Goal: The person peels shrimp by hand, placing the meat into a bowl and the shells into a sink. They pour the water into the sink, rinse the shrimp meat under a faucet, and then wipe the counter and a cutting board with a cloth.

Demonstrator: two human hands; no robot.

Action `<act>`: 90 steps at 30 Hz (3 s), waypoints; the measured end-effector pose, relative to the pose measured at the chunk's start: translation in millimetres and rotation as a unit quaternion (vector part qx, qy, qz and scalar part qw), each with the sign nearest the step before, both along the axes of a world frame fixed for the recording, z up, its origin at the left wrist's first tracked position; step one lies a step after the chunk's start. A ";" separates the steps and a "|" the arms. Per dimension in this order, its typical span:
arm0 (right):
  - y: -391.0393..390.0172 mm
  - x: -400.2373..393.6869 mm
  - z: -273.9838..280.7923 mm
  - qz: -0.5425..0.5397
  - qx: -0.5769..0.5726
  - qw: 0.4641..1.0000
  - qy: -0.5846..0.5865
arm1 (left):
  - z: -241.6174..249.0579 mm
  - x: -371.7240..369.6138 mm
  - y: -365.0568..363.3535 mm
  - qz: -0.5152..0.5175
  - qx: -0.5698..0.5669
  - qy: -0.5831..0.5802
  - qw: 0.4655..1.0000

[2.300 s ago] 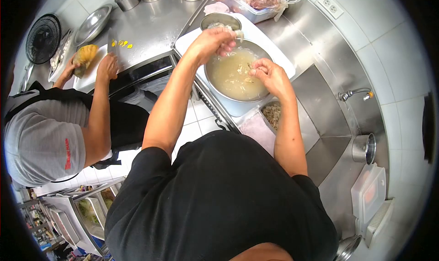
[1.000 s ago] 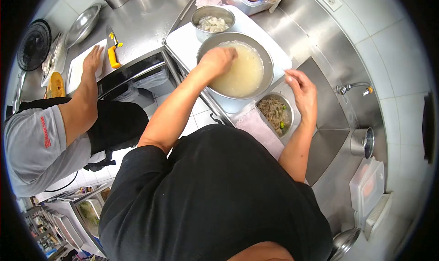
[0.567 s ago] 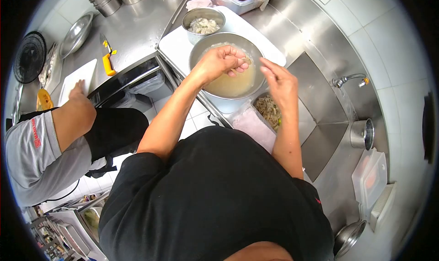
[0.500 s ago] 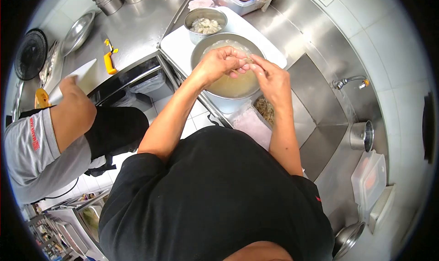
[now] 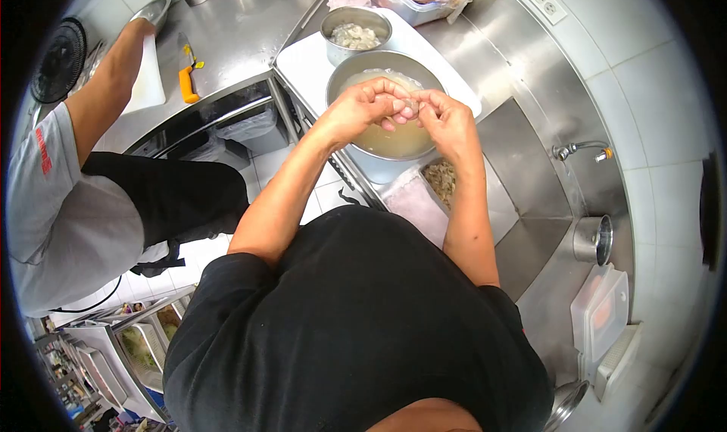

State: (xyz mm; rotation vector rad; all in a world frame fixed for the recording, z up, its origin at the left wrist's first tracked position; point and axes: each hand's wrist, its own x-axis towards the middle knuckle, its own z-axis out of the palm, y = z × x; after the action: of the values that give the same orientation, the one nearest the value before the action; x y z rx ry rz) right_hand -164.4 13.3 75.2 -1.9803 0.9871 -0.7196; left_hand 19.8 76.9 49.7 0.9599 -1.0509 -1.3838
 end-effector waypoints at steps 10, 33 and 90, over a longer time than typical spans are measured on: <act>6.5 -0.5 5.2 0.007 -0.030 0.999 -0.044 | 7.9 -10.0 0.5 0.045 -0.012 -0.117 0.992; -10.3 -2.2 -4.1 0.017 0.047 0.997 -0.055 | -8.5 -18.0 -0.2 0.034 -0.011 0.164 0.986; -20.4 -175.3 -83.4 -0.233 -0.076 0.942 0.229 | -30.8 -0.2 -41.2 -0.065 -0.107 -0.776 0.618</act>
State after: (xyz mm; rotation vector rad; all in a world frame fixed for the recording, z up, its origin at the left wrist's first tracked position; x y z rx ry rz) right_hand -339.8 -7.2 -8.3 -2.1185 1.7660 -0.6024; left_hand 19.6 35.7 18.9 1.9363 -2.4751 -0.1074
